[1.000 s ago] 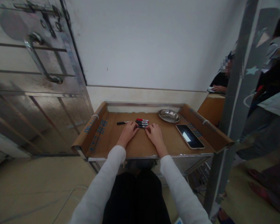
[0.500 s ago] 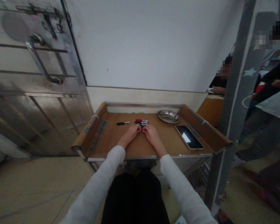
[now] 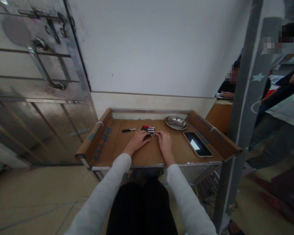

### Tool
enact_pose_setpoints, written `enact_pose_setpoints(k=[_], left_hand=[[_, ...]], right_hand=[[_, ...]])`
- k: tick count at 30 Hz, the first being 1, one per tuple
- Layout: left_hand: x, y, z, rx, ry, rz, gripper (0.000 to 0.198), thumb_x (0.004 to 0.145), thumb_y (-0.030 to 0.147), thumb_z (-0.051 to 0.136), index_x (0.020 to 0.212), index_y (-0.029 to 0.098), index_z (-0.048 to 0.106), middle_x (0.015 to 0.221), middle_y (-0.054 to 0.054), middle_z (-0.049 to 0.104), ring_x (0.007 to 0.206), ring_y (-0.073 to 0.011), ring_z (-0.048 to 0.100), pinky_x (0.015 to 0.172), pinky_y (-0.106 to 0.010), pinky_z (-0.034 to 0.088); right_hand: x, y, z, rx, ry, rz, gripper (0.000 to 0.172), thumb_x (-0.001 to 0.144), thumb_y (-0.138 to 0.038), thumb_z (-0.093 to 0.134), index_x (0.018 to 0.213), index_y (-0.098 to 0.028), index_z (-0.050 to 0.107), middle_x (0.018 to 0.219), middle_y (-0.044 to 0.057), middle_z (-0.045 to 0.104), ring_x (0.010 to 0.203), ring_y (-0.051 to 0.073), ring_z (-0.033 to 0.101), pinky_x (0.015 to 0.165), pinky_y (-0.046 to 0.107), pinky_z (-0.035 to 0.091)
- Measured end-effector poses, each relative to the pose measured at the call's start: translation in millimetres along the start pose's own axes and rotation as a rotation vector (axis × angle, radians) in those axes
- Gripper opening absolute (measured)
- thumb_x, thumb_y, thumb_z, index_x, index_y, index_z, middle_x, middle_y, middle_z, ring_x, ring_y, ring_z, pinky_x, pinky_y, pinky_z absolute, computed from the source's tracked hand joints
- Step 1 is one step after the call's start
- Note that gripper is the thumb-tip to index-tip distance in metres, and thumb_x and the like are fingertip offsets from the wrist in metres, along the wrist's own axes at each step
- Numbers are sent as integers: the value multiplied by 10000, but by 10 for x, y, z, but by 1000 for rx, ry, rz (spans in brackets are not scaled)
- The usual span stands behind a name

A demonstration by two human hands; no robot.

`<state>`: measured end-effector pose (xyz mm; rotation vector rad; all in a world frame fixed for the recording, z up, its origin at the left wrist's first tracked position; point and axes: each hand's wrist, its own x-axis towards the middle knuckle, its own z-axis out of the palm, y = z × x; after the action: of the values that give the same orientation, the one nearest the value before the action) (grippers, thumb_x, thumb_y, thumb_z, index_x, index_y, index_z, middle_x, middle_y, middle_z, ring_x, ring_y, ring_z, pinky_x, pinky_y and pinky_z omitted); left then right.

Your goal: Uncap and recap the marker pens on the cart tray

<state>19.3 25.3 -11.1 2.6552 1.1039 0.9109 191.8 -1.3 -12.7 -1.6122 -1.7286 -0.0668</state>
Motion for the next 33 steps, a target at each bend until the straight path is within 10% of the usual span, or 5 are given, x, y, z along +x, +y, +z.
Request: enact_pose_setpoints(k=[16,23,33], left_hand=[[-23,24,-7,-100,86,-93,130,872,231,494,948,175,583,978,-69,638,938,-183,603,867,-334,471],[-42,10,-45,-33,198,-152,160,890,217,459,1016,180,550,1019,-72,633,955,-186,590,867,-334,448],[-148,-4,-117,360,321,-689,202,876,166,400,920,125,592,999,-178,554,1001,-311,490,828,-433,405]], right_hand=[[-43,-80,-25,-60,-27,-30,241,890,-221,424,958,-208,655,866,96,688,841,210,598,766,309,421],[-37,-70,88,364,-168,-275,649,840,-209,427,1433,-224,163,1355,88,473,1241,161,448,999,350,383],[9,-18,101,-97,-62,-193,293,853,-155,412,1037,-183,639,1000,110,583,935,227,504,860,360,420]])
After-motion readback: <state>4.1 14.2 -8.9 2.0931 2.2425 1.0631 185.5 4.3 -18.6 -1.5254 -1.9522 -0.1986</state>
